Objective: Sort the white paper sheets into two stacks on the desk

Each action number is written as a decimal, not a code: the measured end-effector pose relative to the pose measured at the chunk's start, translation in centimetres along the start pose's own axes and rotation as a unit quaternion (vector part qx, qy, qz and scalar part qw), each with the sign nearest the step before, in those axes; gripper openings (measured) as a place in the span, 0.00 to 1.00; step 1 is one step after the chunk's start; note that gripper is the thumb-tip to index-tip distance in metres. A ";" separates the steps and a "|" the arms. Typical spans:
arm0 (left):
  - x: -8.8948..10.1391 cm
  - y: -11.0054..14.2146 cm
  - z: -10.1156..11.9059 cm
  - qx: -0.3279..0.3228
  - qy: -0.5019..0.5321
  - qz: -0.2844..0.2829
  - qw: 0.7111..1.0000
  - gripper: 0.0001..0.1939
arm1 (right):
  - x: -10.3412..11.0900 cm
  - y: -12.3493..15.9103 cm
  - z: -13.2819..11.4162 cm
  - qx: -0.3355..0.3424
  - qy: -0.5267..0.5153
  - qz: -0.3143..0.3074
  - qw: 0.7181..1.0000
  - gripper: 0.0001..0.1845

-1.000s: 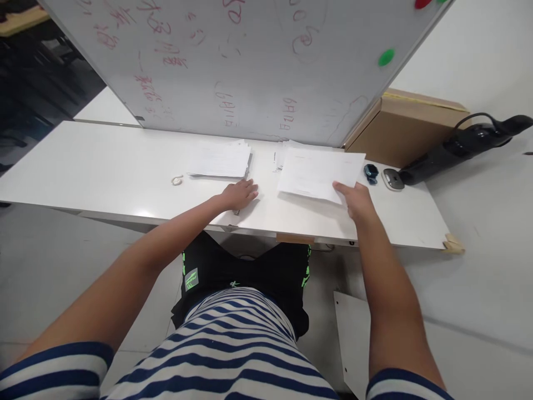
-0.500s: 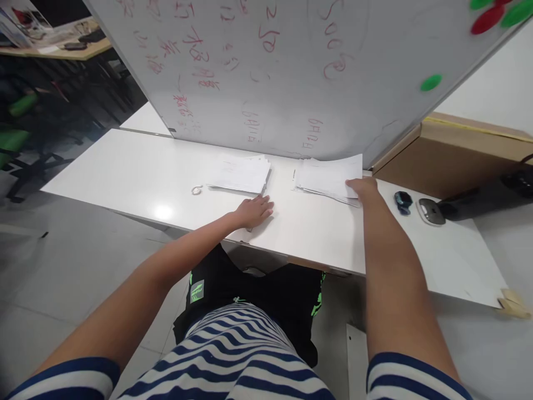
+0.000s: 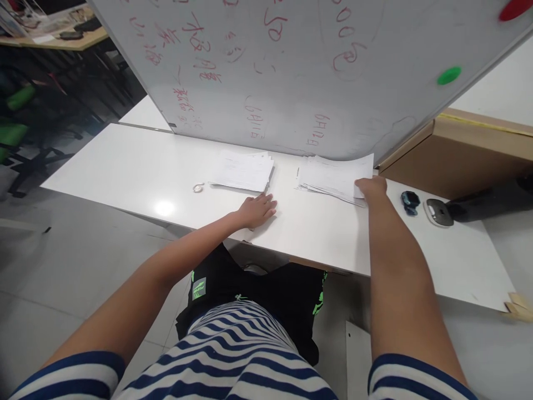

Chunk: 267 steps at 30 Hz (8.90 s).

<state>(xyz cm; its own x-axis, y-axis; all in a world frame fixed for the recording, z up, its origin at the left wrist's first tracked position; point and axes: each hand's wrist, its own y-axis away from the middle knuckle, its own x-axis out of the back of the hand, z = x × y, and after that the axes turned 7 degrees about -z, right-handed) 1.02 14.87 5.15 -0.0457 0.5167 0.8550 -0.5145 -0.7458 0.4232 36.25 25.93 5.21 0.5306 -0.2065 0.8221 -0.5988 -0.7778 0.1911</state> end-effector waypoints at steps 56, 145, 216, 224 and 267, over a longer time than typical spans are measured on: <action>-5.4 11.9 -3.6 0.050 0.805 0.473 0.355 0.25 | -11.0 26.8 -9.0 0.650 0.115 -0.143 0.737 0.30; -11.0 13.8 -4.7 0.167 0.805 0.433 0.369 0.18 | -13.8 24.2 -14.9 0.553 0.394 -0.153 0.718 0.15; -12.6 13.2 -0.8 0.164 0.781 0.456 0.394 0.15 | -10.7 36.1 1.7 0.621 -0.005 -0.186 0.762 0.11; -13.2 13.7 -1.7 0.207 0.762 0.456 0.411 0.17 | -10.7 35.2 1.1 0.260 -0.136 -0.377 0.878 0.19; -2.6 7.4 9.6 -0.108 0.644 0.250 0.715 0.11 | -1.6 24.8 8.8 0.226 -0.343 -0.044 0.910 0.19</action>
<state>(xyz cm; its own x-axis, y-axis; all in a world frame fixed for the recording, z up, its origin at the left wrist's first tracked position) 5.52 3.95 8.93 -0.9491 0.2709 -0.1607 -0.2722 -0.9621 -0.0138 25.88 1.77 3.94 0.9073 -0.3341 0.2553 -0.3106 -0.9418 -0.1287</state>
